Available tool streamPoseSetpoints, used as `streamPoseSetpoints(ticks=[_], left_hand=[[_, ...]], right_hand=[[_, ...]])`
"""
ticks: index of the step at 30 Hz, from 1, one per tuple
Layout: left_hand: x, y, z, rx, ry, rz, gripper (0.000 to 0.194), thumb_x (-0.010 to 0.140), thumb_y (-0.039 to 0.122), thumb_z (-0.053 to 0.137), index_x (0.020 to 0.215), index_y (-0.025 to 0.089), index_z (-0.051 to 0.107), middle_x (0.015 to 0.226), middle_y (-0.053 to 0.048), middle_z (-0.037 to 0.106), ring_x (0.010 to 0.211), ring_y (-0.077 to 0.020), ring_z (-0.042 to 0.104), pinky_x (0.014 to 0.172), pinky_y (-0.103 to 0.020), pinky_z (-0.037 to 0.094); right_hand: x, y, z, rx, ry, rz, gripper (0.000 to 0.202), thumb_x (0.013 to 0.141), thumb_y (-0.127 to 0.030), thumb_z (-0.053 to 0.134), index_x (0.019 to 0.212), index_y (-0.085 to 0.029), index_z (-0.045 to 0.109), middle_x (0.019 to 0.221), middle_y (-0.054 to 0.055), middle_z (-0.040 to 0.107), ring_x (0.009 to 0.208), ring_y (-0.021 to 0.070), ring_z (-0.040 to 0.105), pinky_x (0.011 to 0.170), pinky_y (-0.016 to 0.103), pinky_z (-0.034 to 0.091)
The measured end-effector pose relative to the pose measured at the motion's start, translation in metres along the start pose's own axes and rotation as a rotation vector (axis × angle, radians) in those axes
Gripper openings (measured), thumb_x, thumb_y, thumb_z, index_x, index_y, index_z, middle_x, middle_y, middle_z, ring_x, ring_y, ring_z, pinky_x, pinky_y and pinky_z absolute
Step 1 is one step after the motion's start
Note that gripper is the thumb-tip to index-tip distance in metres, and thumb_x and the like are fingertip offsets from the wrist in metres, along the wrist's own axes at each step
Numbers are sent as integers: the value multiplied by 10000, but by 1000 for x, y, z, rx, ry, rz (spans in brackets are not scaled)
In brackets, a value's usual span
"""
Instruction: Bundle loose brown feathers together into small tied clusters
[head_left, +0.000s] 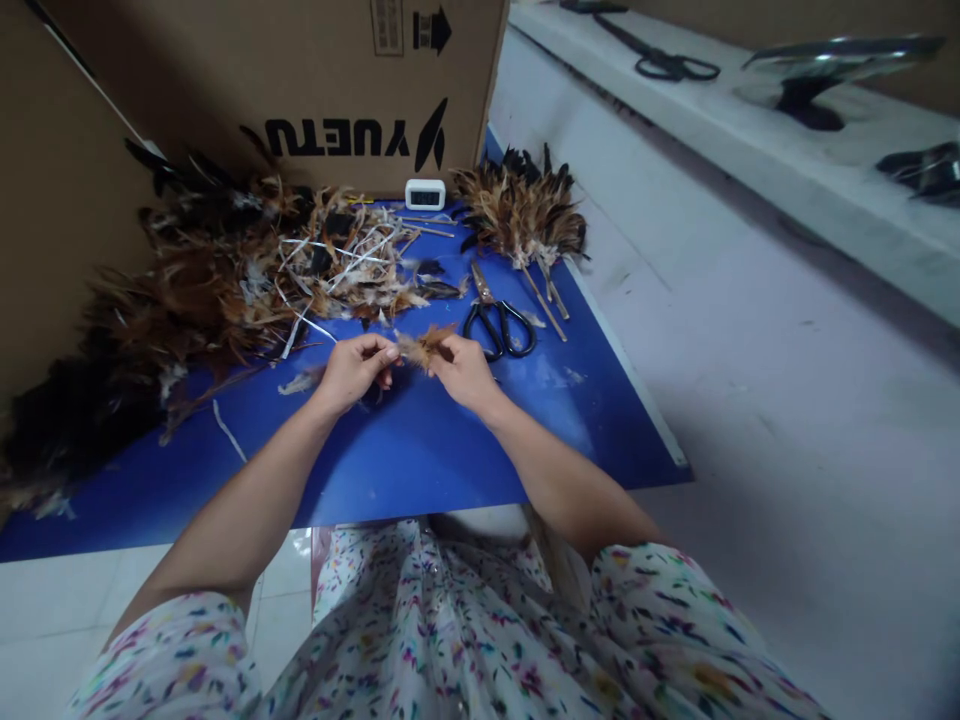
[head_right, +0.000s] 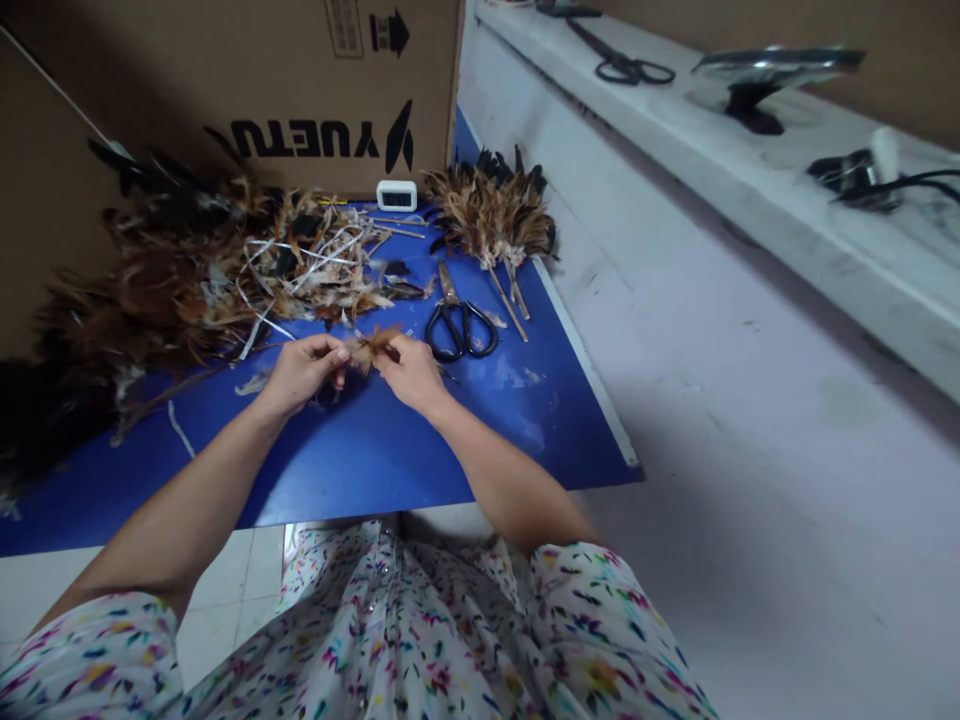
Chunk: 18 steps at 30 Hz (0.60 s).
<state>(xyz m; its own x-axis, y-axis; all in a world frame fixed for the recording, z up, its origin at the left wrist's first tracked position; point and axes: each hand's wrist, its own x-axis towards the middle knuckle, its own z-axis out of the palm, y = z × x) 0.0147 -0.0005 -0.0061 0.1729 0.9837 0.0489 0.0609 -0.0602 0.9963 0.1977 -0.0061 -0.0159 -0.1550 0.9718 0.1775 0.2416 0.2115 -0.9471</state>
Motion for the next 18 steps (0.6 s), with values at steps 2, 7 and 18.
streamPoseSetpoints(ticks=[2, 7, 18], left_hand=[[1, -1, -1, 23, -3, -3, 299, 678, 421, 815, 644, 164, 668, 437, 2, 587, 359, -110, 533, 381, -190, 424], [2, -3, -2, 49, -18, 3, 301, 678, 411, 819, 633, 159, 661, 451, -6, 601, 371, -117, 547, 394, -198, 443], [2, 0, -5, 93, -42, 39, 247, 693, 344, 819, 616, 157, 677, 456, -17, 609, 380, -112, 552, 409, -190, 446]], right_hand=[[0, 0, -1, -42, -4, -37, 92, 824, -218, 625, 881, -171, 679, 646, -20, 619, 587, 121, 543, 587, 247, 422], [-1, -2, -3, -139, -34, -126, 120, 861, -242, 598, 890, -173, 691, 755, 19, 676, 703, 147, 603, 665, 260, 465], [0, -9, -5, -237, -52, -184, 93, 834, -128, 598, 827, -171, 680, 872, 34, 712, 829, 171, 644, 810, 304, 486]])
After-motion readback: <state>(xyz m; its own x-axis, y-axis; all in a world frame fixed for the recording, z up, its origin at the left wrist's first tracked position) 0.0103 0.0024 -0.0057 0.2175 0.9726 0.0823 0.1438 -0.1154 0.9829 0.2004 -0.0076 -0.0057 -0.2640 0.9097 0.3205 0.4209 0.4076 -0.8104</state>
